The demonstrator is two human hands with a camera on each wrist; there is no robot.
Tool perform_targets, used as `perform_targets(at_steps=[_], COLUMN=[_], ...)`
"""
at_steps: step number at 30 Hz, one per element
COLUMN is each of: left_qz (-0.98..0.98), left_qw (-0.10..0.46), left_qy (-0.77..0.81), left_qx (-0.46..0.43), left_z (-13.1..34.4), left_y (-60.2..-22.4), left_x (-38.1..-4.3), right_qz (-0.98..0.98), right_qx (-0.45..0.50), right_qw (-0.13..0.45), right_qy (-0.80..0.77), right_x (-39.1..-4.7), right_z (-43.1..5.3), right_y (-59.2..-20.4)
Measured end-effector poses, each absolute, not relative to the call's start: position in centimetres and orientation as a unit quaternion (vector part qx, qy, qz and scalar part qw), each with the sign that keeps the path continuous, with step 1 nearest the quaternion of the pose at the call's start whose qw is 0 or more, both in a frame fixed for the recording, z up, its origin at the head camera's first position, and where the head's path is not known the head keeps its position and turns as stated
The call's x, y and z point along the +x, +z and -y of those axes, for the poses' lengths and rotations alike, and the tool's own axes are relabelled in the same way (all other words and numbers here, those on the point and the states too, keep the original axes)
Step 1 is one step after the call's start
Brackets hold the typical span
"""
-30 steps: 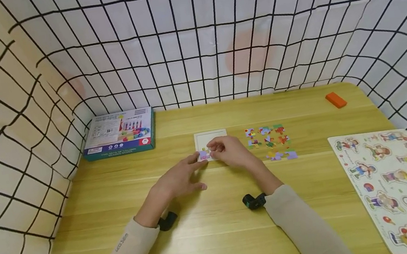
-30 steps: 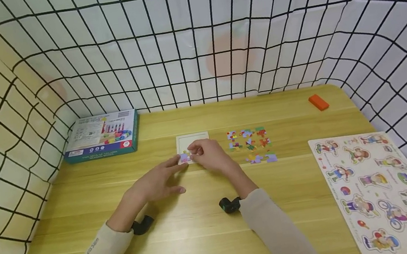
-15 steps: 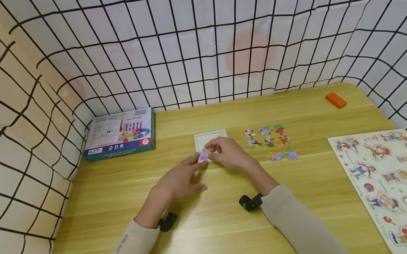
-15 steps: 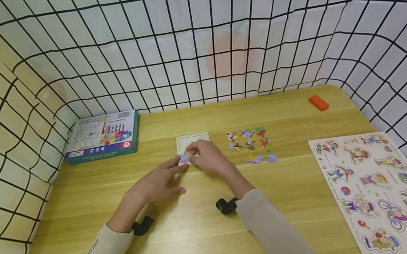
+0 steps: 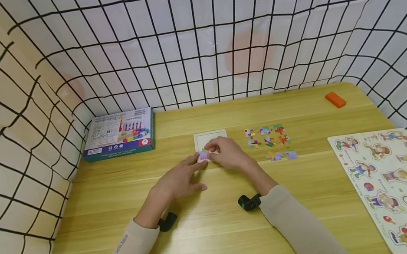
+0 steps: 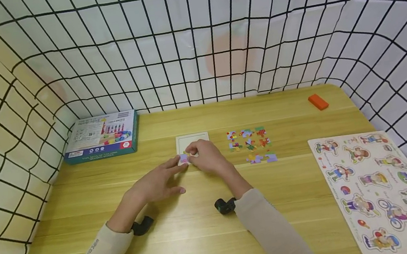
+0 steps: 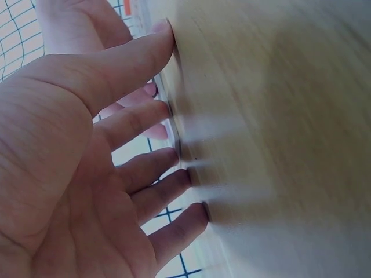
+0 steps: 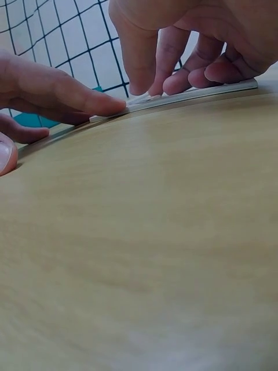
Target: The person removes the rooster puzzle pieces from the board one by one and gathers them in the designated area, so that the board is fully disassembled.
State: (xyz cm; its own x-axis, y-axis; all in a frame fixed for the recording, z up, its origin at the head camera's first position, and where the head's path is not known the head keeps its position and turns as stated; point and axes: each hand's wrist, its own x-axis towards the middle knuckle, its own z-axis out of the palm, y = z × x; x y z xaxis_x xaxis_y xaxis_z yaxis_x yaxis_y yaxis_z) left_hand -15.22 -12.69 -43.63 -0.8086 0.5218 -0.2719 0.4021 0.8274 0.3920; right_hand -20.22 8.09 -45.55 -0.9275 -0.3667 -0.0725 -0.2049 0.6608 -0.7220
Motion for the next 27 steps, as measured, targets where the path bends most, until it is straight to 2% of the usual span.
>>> perform_targets(at_steps=[27], left_qz=[-0.936], left_qw=[0.191], left_qy=[0.167], left_qx=[0.245], left_z=[12.58], left_y=[-43.45], left_x=[-15.33], right_qz=[-0.881], right_qx=[-0.153], right_qw=[0.113], right_qy=[-0.433], right_x=[-20.33], right_z=[-8.08], right_y=[-45.66])
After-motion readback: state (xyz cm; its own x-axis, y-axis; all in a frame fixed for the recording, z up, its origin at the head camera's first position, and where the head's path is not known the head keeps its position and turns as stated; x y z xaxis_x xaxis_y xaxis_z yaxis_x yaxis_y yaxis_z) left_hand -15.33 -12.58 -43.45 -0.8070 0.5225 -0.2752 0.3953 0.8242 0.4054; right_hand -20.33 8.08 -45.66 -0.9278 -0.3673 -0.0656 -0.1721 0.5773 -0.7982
